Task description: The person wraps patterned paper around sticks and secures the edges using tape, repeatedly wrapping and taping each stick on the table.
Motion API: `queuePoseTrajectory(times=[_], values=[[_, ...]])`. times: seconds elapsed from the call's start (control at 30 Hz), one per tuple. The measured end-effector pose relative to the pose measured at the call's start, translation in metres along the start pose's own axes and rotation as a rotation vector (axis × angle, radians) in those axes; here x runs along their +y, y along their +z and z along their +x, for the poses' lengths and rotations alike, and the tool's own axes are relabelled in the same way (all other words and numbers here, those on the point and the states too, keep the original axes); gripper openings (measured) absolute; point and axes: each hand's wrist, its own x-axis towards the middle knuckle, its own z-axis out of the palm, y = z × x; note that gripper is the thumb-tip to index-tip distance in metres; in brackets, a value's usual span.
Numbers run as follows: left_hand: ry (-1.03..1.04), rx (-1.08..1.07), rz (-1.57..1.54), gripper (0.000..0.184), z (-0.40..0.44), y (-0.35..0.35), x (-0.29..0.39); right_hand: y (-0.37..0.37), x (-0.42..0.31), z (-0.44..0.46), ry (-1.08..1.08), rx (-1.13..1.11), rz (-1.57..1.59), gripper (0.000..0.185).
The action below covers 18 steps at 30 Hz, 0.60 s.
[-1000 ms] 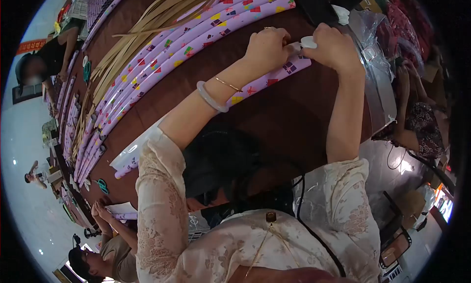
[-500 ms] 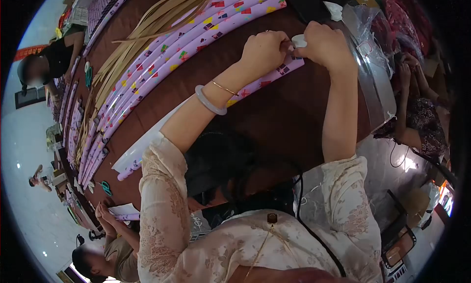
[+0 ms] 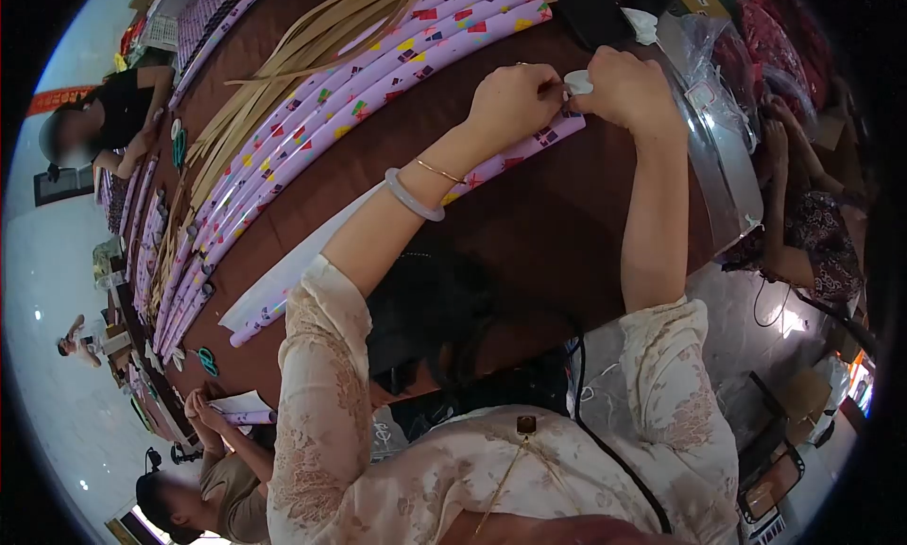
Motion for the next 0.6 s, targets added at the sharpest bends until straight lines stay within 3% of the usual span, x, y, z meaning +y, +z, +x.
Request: queuePoseTrajectory(times=[0.13,0.33,0.4,0.5,0.57,0.6], values=[[0.052,0.035,-0.007,0.018,0.001,0.001,-0.003,-0.001,0.000,-0.001,0.009,0.000,0.015,0.045],[-0.042,-0.073,-0.124,0.022,0.004,-0.005,-0.002,0.011,0.011,0.007,-0.024,0.049,0.131,0.044],[-0.182,-0.141,-0.231,0.025,0.006,-0.006,-0.004,0.012,0.012,0.006,-0.018,0.016,0.160,0.044],[-0.043,-0.123,-0.164,0.026,0.010,-0.004,-0.013,0.020,0.010,0.002,0.002,0.036,0.208,0.045],[-0.064,-0.135,-0.197,0.025,0.013,-0.005,-0.016,0.028,0.005,-0.007,0.077,0.213,0.281,0.048],[-0.079,-0.153,-0.214,0.024,0.014,-0.004,-0.018,0.022,-0.002,-0.014,0.176,0.174,0.361,0.045]])
